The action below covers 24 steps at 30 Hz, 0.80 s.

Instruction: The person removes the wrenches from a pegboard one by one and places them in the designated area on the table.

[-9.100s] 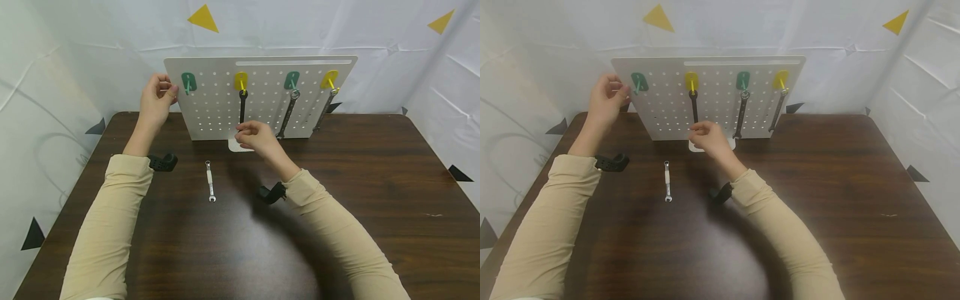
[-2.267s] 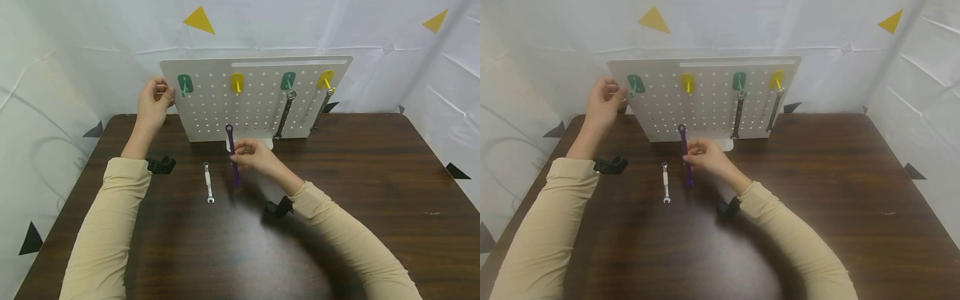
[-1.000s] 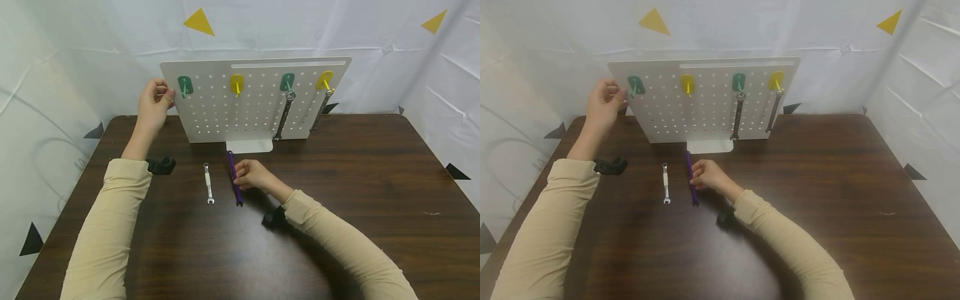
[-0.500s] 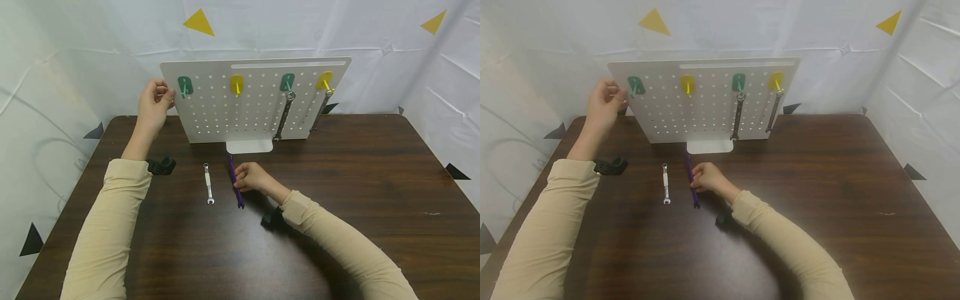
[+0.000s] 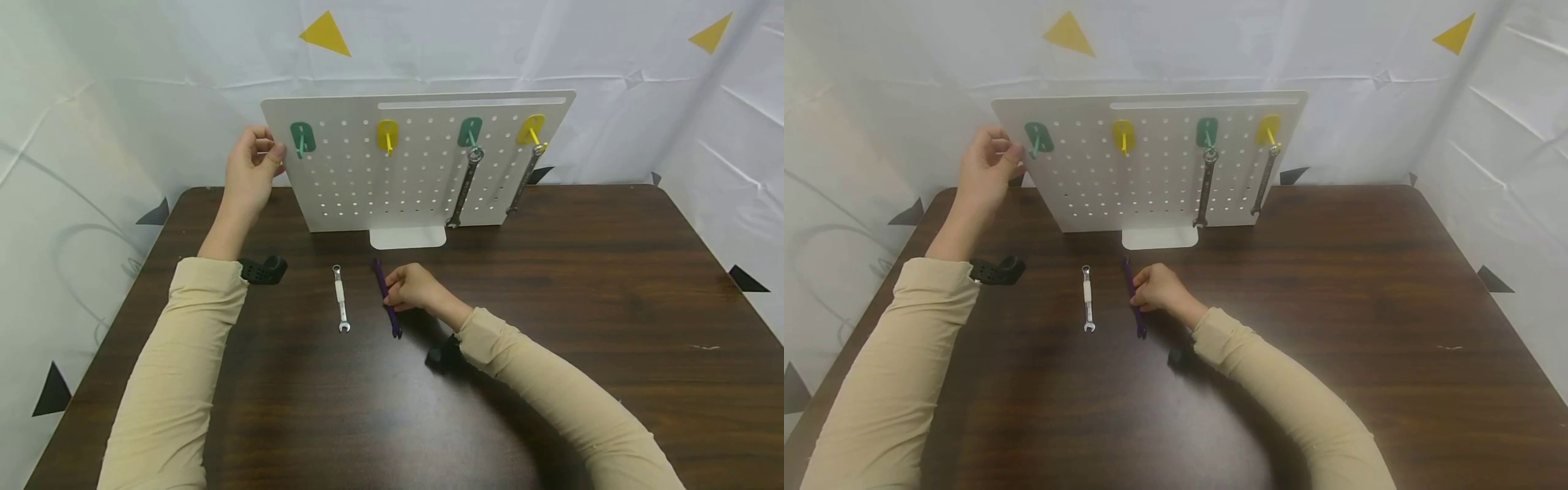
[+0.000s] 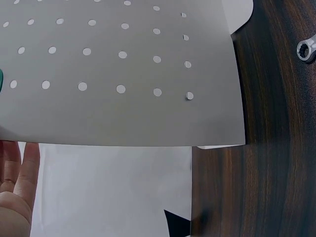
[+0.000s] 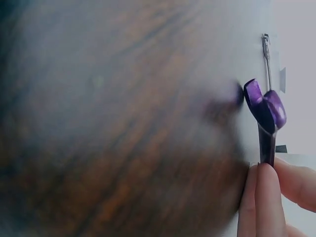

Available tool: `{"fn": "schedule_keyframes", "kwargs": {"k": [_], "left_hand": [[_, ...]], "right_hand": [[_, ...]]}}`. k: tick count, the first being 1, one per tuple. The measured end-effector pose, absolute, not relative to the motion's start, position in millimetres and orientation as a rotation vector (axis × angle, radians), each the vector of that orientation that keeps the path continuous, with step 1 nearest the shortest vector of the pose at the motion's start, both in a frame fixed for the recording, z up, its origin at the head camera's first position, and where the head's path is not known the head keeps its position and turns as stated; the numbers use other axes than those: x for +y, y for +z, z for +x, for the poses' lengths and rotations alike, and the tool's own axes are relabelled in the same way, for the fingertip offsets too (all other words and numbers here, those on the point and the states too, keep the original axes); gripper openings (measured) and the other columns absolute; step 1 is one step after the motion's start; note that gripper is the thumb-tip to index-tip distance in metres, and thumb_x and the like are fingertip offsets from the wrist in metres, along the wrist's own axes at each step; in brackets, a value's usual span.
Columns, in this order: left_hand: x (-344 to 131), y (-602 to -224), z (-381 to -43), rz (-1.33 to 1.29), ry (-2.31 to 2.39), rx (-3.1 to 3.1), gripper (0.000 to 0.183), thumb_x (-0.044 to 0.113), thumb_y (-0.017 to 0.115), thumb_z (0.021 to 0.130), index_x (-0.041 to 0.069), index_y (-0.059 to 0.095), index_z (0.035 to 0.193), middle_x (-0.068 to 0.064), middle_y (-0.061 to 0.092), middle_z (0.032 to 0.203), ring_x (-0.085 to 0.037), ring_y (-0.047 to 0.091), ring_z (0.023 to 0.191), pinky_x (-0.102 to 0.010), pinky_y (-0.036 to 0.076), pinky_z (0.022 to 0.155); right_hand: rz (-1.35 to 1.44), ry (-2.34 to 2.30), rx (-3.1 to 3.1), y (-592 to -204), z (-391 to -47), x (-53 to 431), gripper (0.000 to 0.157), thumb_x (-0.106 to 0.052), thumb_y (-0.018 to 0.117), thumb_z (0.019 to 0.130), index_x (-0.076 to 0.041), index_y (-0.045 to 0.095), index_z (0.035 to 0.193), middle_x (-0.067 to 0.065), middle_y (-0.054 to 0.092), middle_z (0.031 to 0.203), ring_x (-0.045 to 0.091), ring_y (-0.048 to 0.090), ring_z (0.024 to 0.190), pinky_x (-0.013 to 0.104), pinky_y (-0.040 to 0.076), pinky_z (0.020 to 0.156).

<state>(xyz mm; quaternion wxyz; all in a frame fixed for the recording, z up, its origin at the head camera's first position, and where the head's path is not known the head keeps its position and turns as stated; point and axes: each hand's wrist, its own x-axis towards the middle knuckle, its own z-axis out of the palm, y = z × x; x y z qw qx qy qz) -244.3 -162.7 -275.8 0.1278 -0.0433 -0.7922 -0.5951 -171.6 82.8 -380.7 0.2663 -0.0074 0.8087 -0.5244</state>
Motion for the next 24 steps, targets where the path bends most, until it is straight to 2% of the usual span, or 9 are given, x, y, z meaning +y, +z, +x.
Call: {"fn": "schedule_keyframes", "kwargs": {"k": [8,16,24], "left_hand": [[-162.6,-275.9,-244.5,-0.13,-1.733,-2.302,0.007,0.022,0.051,0.097,0.019,0.05,0.104,0.01,0.049,0.096,-0.004,0.054,0.094,-0.039,0.05,0.102],[-161.7,-275.2,-244.3,-0.122,-1.728,-2.308,0.009,0.022,0.052,0.097,0.018,0.05,0.105,0.01,0.05,0.096,-0.003,0.054,0.095,-0.038,0.051,0.102],[-161.7,-275.6,-244.5,-0.115,-1.741,-2.294,0.008,0.021,0.052,0.097,0.018,0.051,0.105,0.01,0.05,0.096,-0.004,0.054,0.094,-0.038,0.051,0.101]], "right_hand": [[-0.017,-1.401,2.202,-380.4,-172.6,82.1,0.033,0.013,0.065,0.081,0.014,0.059,0.113,0.019,0.069,0.09,0.014,0.065,0.073,0.034,0.061,0.079],[-0.019,-1.377,2.188,-375.9,-172.2,83.3,0.038,0.014,0.062,0.082,0.013,0.055,0.119,0.018,0.067,0.093,0.013,0.064,0.074,0.036,0.06,0.081],[-0.042,-1.359,2.178,-374.7,-171.9,85.4,0.04,0.014,0.06,0.082,0.013,0.054,0.121,0.026,0.067,0.102,0.013,0.063,0.074,0.037,0.06,0.083]]}}
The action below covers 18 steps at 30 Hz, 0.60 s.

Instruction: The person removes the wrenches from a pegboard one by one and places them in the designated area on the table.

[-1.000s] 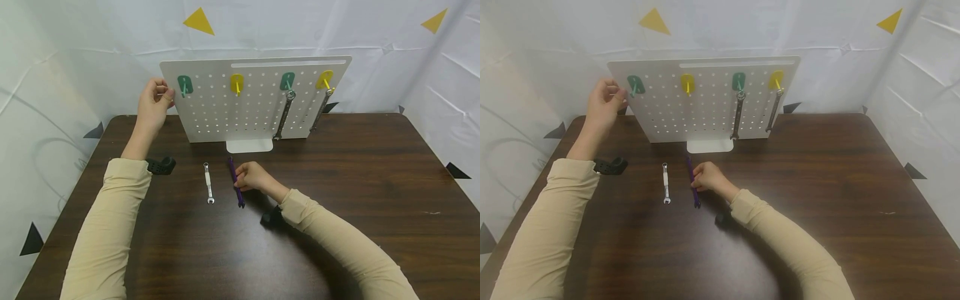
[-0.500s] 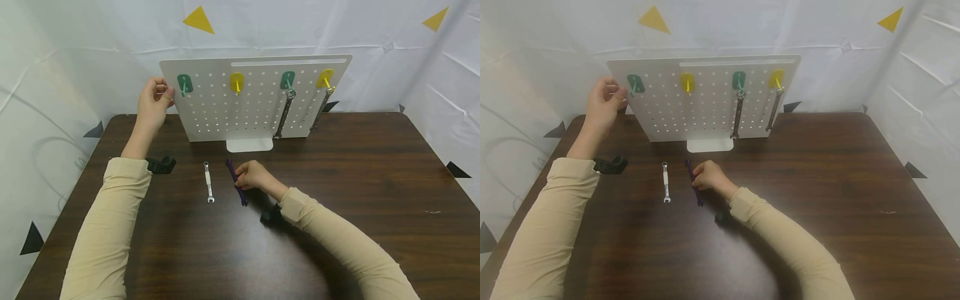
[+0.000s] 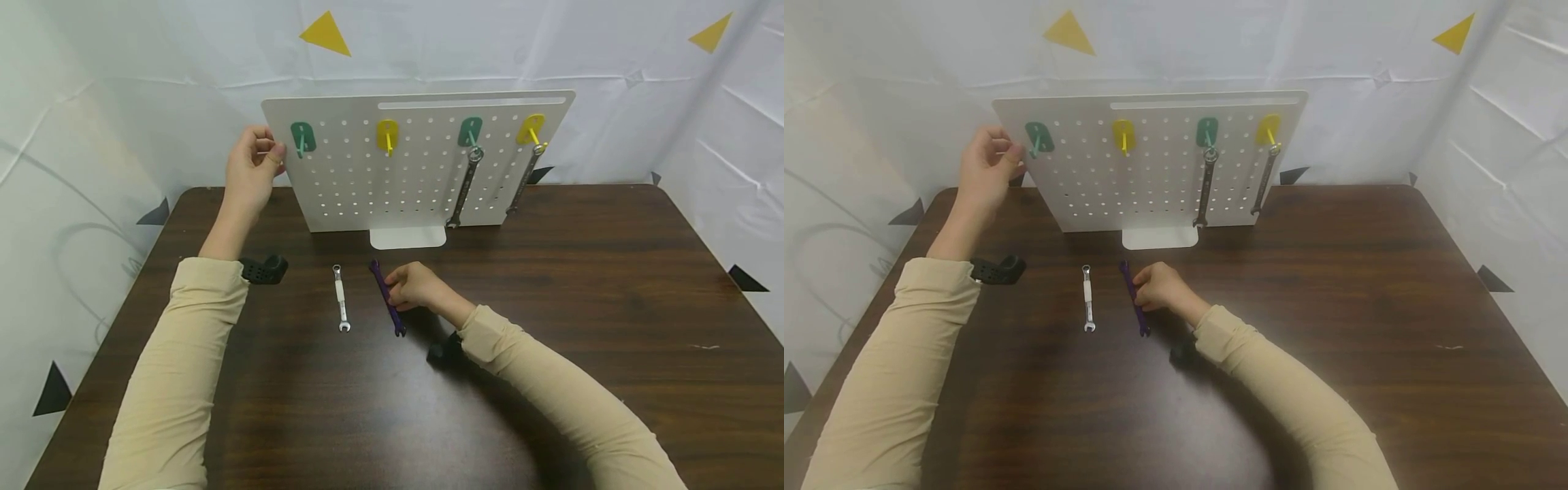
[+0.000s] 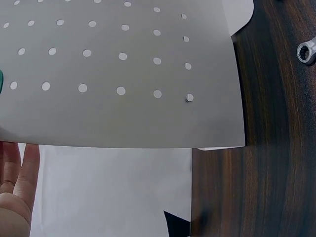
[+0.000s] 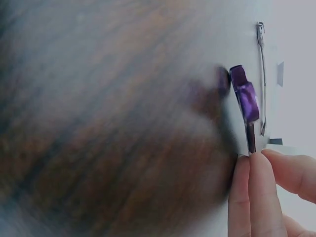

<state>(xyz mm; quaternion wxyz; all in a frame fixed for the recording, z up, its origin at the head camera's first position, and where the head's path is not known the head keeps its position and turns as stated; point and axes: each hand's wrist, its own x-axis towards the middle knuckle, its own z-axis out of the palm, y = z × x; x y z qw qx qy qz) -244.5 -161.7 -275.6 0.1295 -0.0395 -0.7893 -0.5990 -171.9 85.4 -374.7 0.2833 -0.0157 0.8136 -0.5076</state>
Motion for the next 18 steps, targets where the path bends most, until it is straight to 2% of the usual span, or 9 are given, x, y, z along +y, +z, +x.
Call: {"fn": "schedule_keyframes", "kwargs": {"k": [13,18], "left_hand": [[-162,-276,-245,-0.108,-1.748,-2.287,0.008,0.021,0.053,0.096,0.018,0.051,0.104,0.01,0.05,0.095,-0.004,0.054,0.093,-0.038,0.051,0.101],[-162,-277,-246,-0.113,-1.749,-2.288,0.009,0.022,0.052,0.096,0.018,0.05,0.105,0.01,0.05,0.096,-0.004,0.054,0.094,-0.041,0.05,0.103]], "right_hand": [[-0.059,-1.411,2.144,-375,-174,91,0.039,0.012,0.06,0.082,0.013,0.054,0.121,0.021,0.068,0.096,0.012,0.063,0.075,0.035,0.061,0.08],[-0.095,-1.443,2.157,-366,-179,98,0.04,0.007,0.059,0.085,0.01,0.053,0.125,0.015,0.067,0.093,0.009,0.062,0.076,0.035,0.059,0.084]]}}
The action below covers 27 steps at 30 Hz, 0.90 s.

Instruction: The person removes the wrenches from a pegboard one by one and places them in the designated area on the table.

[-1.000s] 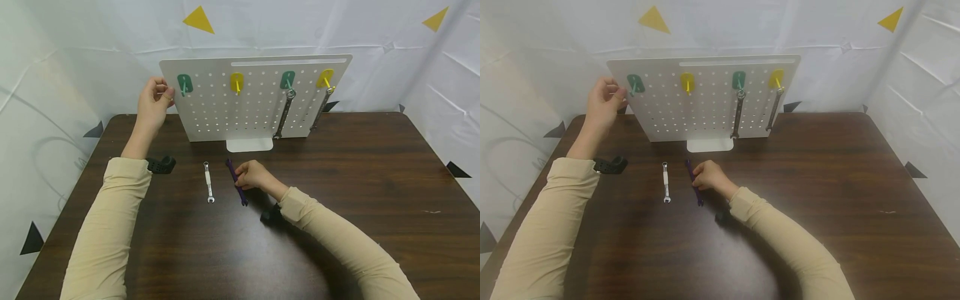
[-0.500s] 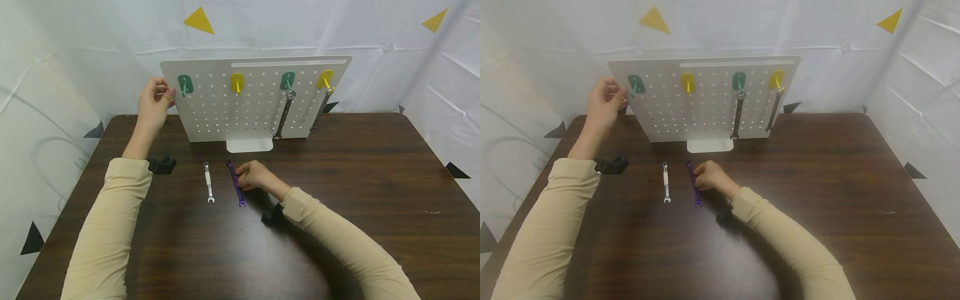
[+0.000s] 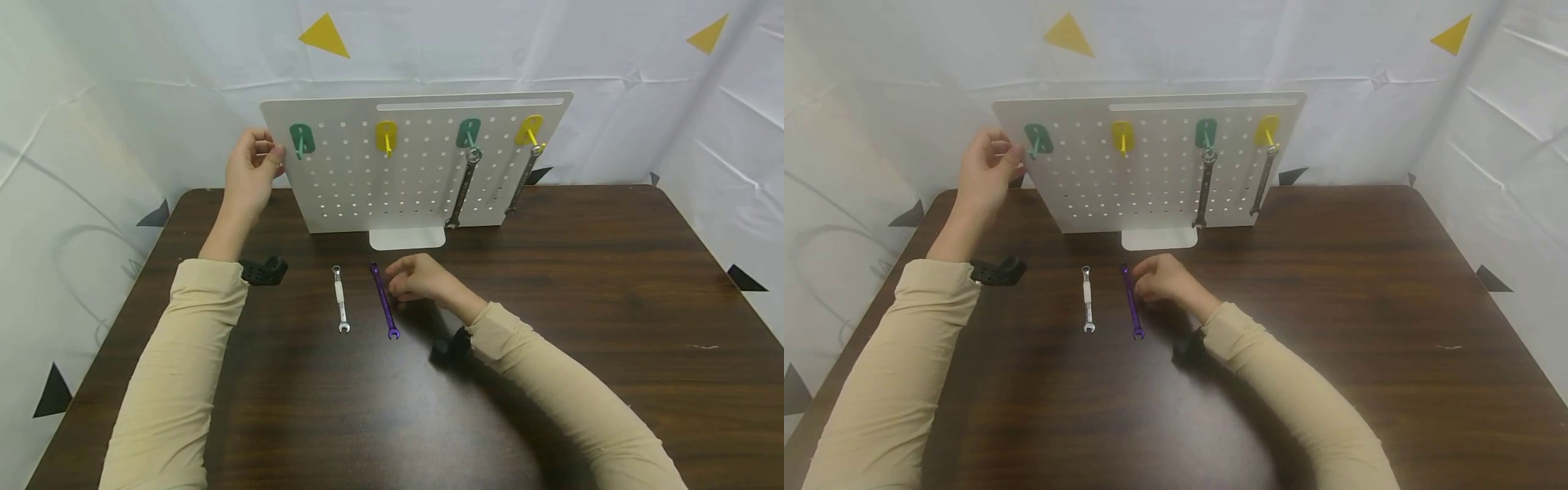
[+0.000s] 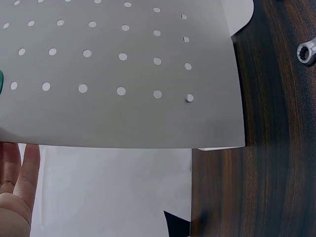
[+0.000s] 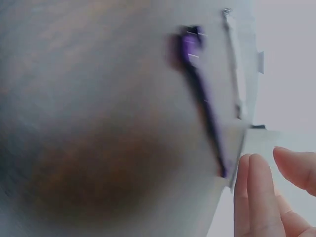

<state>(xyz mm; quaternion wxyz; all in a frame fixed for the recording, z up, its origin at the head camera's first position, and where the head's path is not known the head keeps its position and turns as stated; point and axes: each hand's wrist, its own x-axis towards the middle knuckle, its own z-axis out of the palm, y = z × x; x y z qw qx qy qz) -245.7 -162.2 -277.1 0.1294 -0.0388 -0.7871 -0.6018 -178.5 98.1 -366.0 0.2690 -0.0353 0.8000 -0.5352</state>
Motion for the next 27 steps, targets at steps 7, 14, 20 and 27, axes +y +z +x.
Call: {"fn": "schedule_keyframes", "kwargs": {"k": [7,14,20,27], "left_hand": [[-163,-278,-246,-0.11,-1.755,-2.286,0.007,0.022,0.053,0.097,0.02,0.05,0.103,0.009,0.049,0.096,-0.005,0.054,0.095,-0.044,0.048,0.104],[-162,-278,-246,-0.108,-1.743,-2.287,0.007,0.021,0.052,0.097,0.019,0.05,0.103,0.009,0.05,0.096,-0.005,0.055,0.095,-0.044,0.049,0.104],[-162,-277,-246,-0.105,-1.751,-2.284,0.006,0.021,0.052,0.097,0.02,0.05,0.102,0.009,0.049,0.096,-0.005,0.055,0.094,-0.044,0.048,0.104],[-162,-276,-245,-0.102,-1.749,-2.289,0.007,0.02,0.052,0.097,0.018,0.05,0.104,0.01,0.049,0.095,-0.004,0.054,0.095,-0.043,0.049,0.104]], "right_hand": [[-0.15,-1.541,2.179,-343,-185,112,0.042,0.001,0.058,0.089,0.009,0.049,0.129,0.015,0.065,0.1,0.01,0.063,0.084,0.042,0.055,0.094],[-0.122,-1.643,2.205,-311,-188,132,0.041,-0.001,0.057,0.091,0.004,0.05,0.131,0.017,0.062,0.109,0.02,0.063,0.099,0.041,0.052,0.099],[-0.095,-1.706,2.254,-292,-190,149,0.042,-0.004,0.058,0.093,0.005,0.048,0.132,0.006,0.06,0.104,0.003,0.062,0.087,0.027,0.056,0.091],[-0.053,-1.83,2.251,-276,-188,166,0.042,-0.005,0.059,0.093,0.008,0.046,0.13,-0.003,0.062,0.096,0.002,0.064,0.082,0.02,0.057,0.084]]}}
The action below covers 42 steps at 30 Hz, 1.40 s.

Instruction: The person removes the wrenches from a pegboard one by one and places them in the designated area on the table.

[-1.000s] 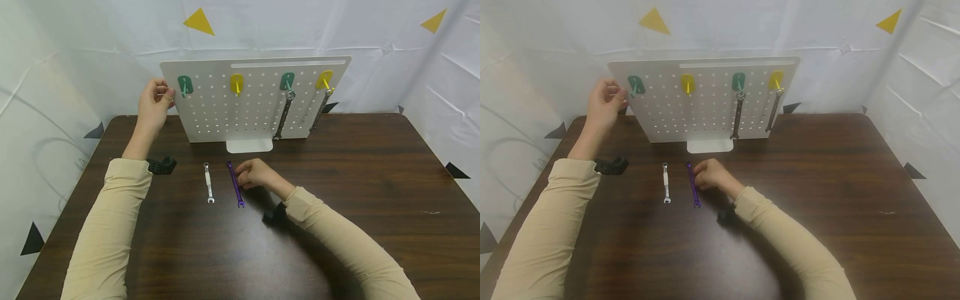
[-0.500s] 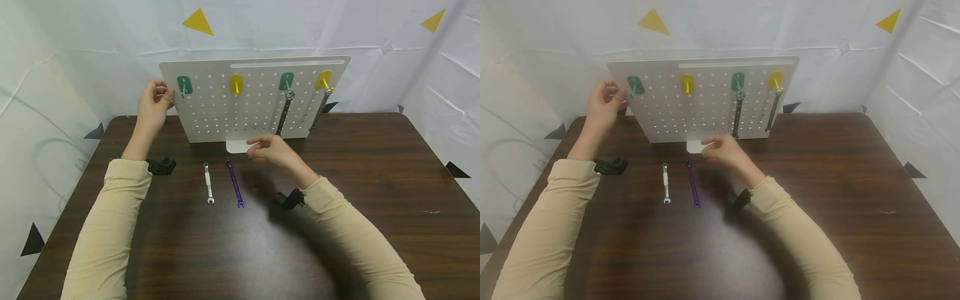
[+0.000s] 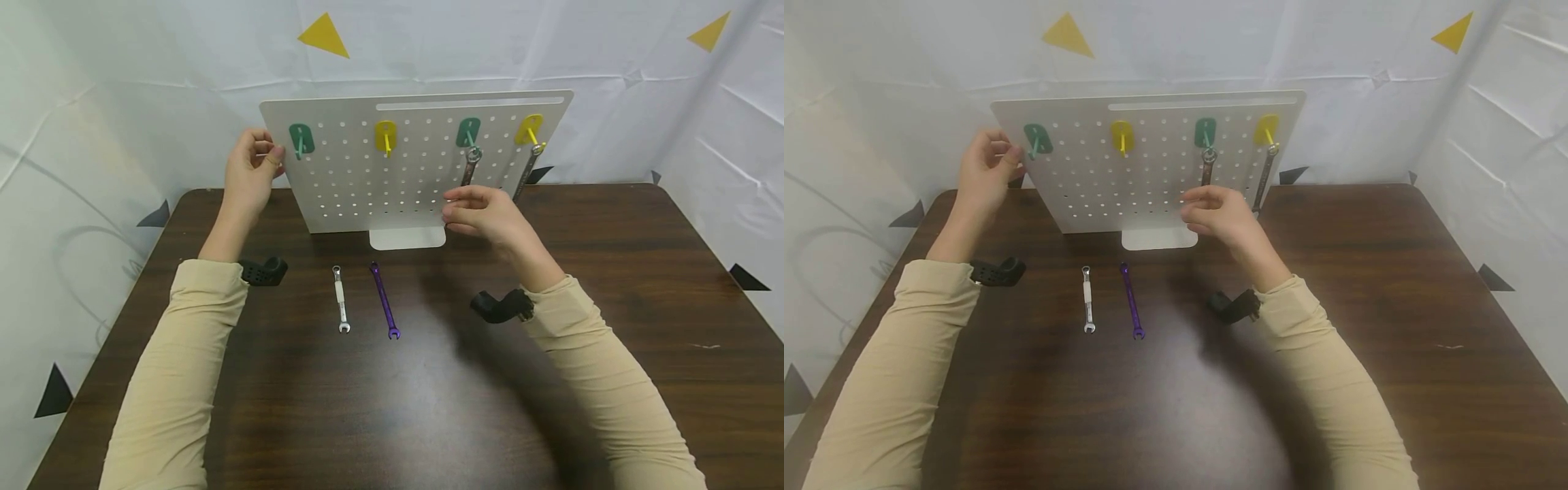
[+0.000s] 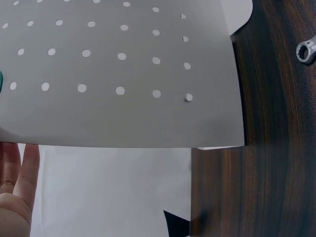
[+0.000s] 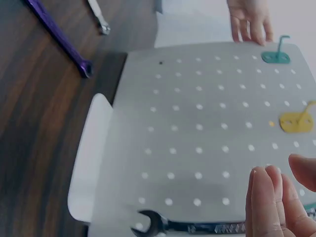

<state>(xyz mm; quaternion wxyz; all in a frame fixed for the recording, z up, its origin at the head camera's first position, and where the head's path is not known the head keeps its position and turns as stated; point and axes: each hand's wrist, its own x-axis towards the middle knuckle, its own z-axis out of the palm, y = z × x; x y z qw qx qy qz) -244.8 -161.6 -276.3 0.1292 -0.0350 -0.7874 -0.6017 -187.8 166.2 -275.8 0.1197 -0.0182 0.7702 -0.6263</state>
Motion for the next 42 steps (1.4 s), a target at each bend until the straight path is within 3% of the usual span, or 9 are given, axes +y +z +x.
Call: {"fn": "schedule_keyframes", "kwargs": {"k": [11,22,29,34,37,42], "left_hand": [[-161,-276,-244,-0.108,-1.743,-2.29,0.007,0.02,0.052,0.097,0.018,0.05,0.103,0.01,0.049,0.095,-0.004,0.054,0.094,-0.04,0.05,0.103],[-162,-276,-244,-0.115,-1.739,-2.284,0.006,0.021,0.052,0.097,0.019,0.05,0.102,0.01,0.05,0.095,-0.004,0.054,0.093,-0.039,0.051,0.102],[-161,-276,-244,-0.116,-1.746,-2.284,0.008,0.021,0.052,0.097,0.018,0.05,0.104,0.01,0.05,0.096,-0.004,0.054,0.094,-0.039,0.05,0.103],[-161,-276,-244,-0.116,-1.738,-2.293,0.011,0.022,0.052,0.097,0.017,0.05,0.106,0.01,0.05,0.097,-0.004,0.055,0.096,-0.038,0.05,0.102],[-162,-276,-244,-0.117,-1.743,-2.289,0.011,0.022,0.052,0.096,0.017,0.051,0.106,0.01,0.05,0.096,-0.003,0.055,0.096,-0.039,0.05,0.102],[-162,-277,-244,-0.12,-1.737,-2.293,0.011,0.022,0.052,0.096,0.017,0.05,0.106,0.01,0.05,0.097,-0.004,0.055,0.096,-0.039,0.05,0.103]], "right_hand": [[-0.003,-2.241,2.116,-267,-188,185,0.019,0.003,0.061,0.088,-0.001,0.056,0.106,-0.007,0.065,0.08,0.002,0.065,0.076,0.014,0.057,0.074],[0.073,-2.298,2.208,-278,-195,187,0.03,0.001,0.062,0.088,0.005,0.053,0.117,-0.006,0.061,0.088,0.003,0.061,0.081,0.012,0.056,0.074],[0.046,-2.18,2.32,-285,-203,184,0.04,-0.006,0.061,0.091,0.005,0.051,0.128,-0.008,0.059,0.099,0.0,0.06,0.089,0.013,0.053,0.086],[0.006,-2.026,2.431,-287,-205,183,0.047,-0.013,0.06,0.094,0.004,0.046,0.135,-0.01,0.054,0.104,-0.002,0.056,0.092,0.021,0.047,0.096],[-0.012,-2.006,2.445,-289,-206,183,0.046,-0.014,0.059,0.094,0.005,0.046,0.134,-0.012,0.053,0.102,-0.002,0.056,0.092,0.022,0.046,0.097],[-0.01,-2.039,2.421,-291,-206,182,0.035,-0.012,0.058,0.094,0.002,0.051,0.125,-0.011,0.054,0.098,-0.002,0.056,0.09,0.013,0.049,0.088]]}}
